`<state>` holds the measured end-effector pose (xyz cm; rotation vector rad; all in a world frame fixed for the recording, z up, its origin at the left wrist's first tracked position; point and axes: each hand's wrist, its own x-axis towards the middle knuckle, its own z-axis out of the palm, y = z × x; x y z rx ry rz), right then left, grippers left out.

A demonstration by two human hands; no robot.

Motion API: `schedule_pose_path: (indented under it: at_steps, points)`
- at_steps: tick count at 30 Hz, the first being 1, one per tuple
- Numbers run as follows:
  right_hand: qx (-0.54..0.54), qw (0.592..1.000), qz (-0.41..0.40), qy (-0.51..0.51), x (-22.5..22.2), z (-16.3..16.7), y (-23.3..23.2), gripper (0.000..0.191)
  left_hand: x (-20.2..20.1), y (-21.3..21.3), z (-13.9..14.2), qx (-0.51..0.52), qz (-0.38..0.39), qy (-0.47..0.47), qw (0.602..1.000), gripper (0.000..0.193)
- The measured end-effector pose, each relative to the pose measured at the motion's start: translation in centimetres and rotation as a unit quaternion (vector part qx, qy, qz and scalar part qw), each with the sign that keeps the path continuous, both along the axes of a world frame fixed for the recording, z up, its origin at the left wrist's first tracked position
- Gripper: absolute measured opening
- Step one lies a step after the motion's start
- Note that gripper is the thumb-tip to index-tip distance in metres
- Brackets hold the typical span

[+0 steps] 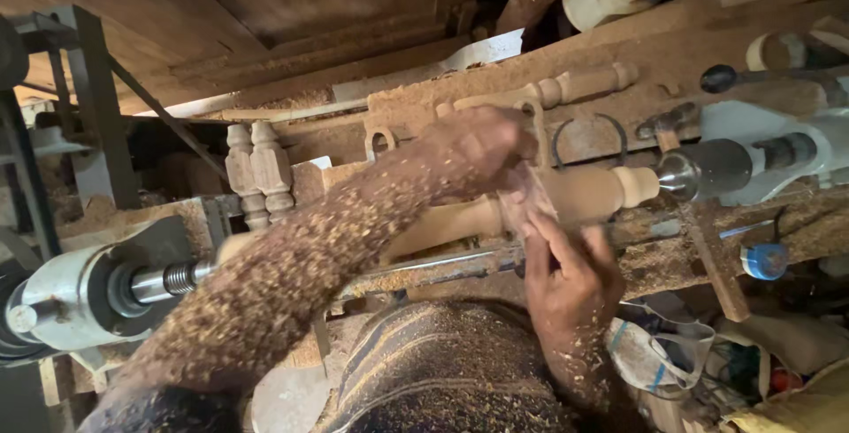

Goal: The person shapes a rotating wooden spindle on a lathe using a chisel, then sands the surface with sandpaper. The spindle is mounted between the lathe centers and turned while the person removes material and smooths the surface.

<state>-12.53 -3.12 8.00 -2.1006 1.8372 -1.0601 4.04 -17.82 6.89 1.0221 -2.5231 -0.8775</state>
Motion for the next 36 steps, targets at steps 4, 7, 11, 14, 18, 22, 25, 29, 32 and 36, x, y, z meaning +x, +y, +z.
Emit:
schedule_pose_path:
  at_steps: [4,7,11,14,18,22,25,29,32,36]
  points:
    - [0.014,0.998,-0.031,0.056,-0.2,0.0,-0.4,0.02,-0.8,-0.7,0.1,0.025,-0.001,-0.038,0.999,0.023]
    - [0.014,0.998,-0.008,0.059,-0.4,0.2,-0.6,0.023,-1.1,-1.2,0.3,0.072,-0.005,-0.041,0.997,0.027]
    - [0.026,0.997,-0.01,0.071,-0.3,0.4,-0.7,0.024,-1.4,-1.6,0.5,0.058,-0.004,-0.015,0.998,0.035]
    - [0.032,0.996,-0.02,0.081,-0.4,0.5,-0.8,0.024,-1.4,-1.8,0.7,0.101,0.004,-0.076,0.992,0.033]
    - [0.045,0.995,-0.012,0.087,-0.5,0.6,-0.9,0.023,-1.2,-1.7,1.4,0.089,-0.003,-0.046,0.995,0.038]
    - [0.043,0.994,-0.003,0.105,-0.7,0.9,-1.3,0.023,-1.5,-1.6,2.1,0.118,0.019,-0.087,0.989,0.031]
    - [0.055,0.991,-0.035,0.115,-1.1,1.2,-1.4,0.024,-2.0,-1.4,2.0,0.037,0.019,-0.03,0.999,0.023]
    - [0.059,0.995,-0.039,0.073,-1.8,0.7,-0.4,0.042,-1.5,-0.4,0.9,-0.122,-0.002,0.032,0.992,0.013]
    - [0.093,0.987,-0.034,0.13,-1.7,-0.5,0.4,0.034,-0.1,1.1,-0.1,-0.192,-0.004,0.06,0.98,0.007]
    - [0.015,0.985,0.006,0.17,-0.6,-1.5,0.6,0.036,2.4,3.8,-0.7,-0.205,-0.004,-0.017,0.979,0.023]
